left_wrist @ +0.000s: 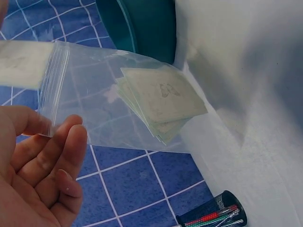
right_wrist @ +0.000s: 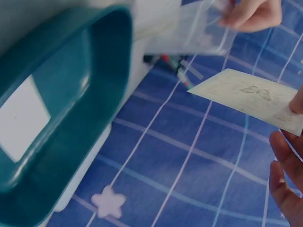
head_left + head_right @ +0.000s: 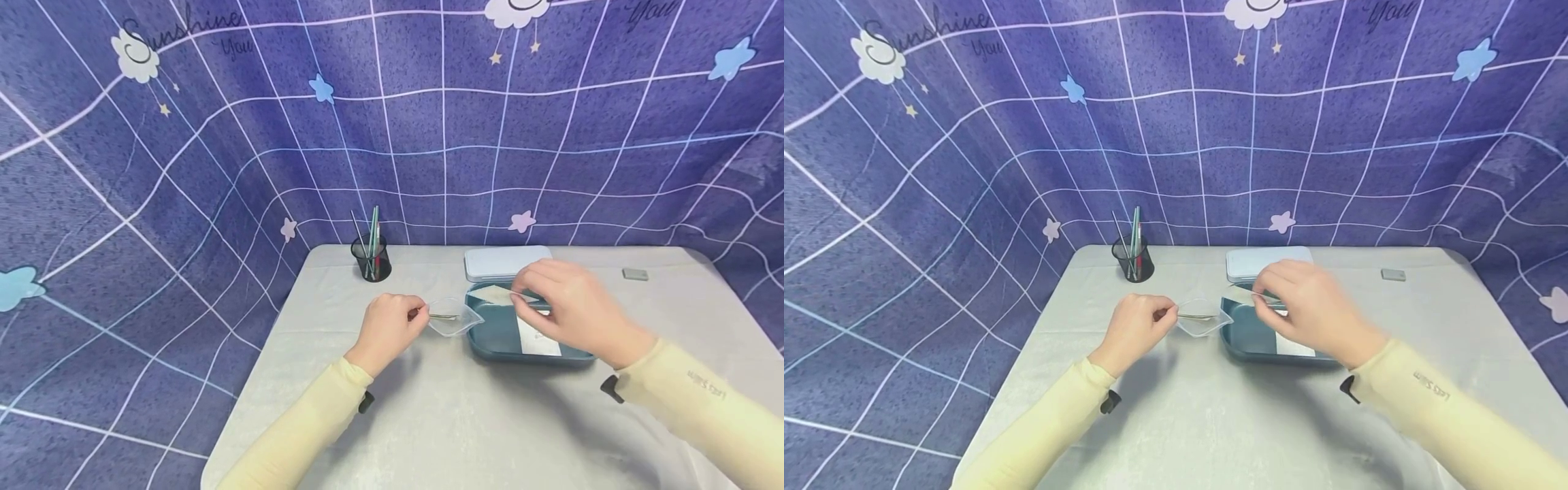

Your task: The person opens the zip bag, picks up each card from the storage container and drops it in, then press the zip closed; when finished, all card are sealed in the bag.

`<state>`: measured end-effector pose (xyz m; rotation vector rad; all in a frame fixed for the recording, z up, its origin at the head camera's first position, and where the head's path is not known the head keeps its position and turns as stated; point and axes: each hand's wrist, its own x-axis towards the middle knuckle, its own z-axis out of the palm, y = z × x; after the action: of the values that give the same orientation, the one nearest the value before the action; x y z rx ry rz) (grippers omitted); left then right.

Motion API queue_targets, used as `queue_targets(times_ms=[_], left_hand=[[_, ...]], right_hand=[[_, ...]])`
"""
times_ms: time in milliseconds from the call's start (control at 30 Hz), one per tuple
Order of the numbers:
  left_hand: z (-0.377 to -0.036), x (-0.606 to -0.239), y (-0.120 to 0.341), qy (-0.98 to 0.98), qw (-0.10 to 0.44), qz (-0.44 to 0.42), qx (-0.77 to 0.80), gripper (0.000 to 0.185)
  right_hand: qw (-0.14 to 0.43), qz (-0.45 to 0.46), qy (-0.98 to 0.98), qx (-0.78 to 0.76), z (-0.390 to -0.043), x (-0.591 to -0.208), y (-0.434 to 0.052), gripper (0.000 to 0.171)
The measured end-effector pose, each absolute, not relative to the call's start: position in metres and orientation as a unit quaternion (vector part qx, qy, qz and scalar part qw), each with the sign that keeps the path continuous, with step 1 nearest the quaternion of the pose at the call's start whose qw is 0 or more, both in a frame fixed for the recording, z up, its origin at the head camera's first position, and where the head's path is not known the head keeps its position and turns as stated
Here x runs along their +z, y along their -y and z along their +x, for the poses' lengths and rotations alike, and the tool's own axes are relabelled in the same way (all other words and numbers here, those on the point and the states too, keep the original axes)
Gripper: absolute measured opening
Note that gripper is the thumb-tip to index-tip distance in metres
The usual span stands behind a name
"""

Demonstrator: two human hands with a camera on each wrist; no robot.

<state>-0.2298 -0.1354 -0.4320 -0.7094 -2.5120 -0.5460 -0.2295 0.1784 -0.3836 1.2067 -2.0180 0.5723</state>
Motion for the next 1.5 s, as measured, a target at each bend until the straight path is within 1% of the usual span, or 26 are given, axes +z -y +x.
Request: queue_targets(times_ms=[100,300,433,567,667,900,1067,1300,1500], left_hand=[[-0.230,-0.431,0.135,0.917,0.234,-0.258,-0.197,0.017],[-0.229,-0.430,0.135,0.917,0.233,-0.257,-0.197,0.017],[-0.228,-0.430,0.135,0.916,0.235,-0.257,-0.199,0.018],[-0.228,-0.430,0.134,0.915,0.238,-0.258,-0.200,0.018],[-0.229,-0.431,0.134,0.914,0.239,-0.260,-0.198,0.017],[-0.228,-0.430,0.134,0.915,0.236,-0.260,-0.197,0.017],[-0.227,-0.431,0.133,0.914,0.238,-0.262,-0.198,0.017],[-0.227,-0.431,0.134,0.914,0.239,-0.263,-0.195,0.017],[-0.228,-0.431,0.135,0.915,0.238,-0.262,-0.192,0.017]], right_hand=[[0.376,0.491,0.754,0.223,-0.222,-0.378,-0.166,0.015],[0.379,0.497,0.740,0.247,-0.217,-0.382,-0.148,0.010],[0.359,0.480,0.760,0.249,-0.219,-0.392,-0.145,0.007],[0.321,0.471,0.786,0.241,-0.223,-0.403,-0.142,0.004],[0.299,0.469,0.798,0.232,-0.226,-0.411,-0.138,0.005],[0.294,0.460,0.812,0.206,-0.239,-0.428,-0.120,0.012],[0.279,0.449,0.828,0.186,-0.248,-0.436,-0.109,0.013],[0.245,0.452,0.843,0.161,-0.255,-0.439,-0.101,0.013],[0.231,0.443,0.857,0.129,-0.256,-0.440,-0.094,0.016]])
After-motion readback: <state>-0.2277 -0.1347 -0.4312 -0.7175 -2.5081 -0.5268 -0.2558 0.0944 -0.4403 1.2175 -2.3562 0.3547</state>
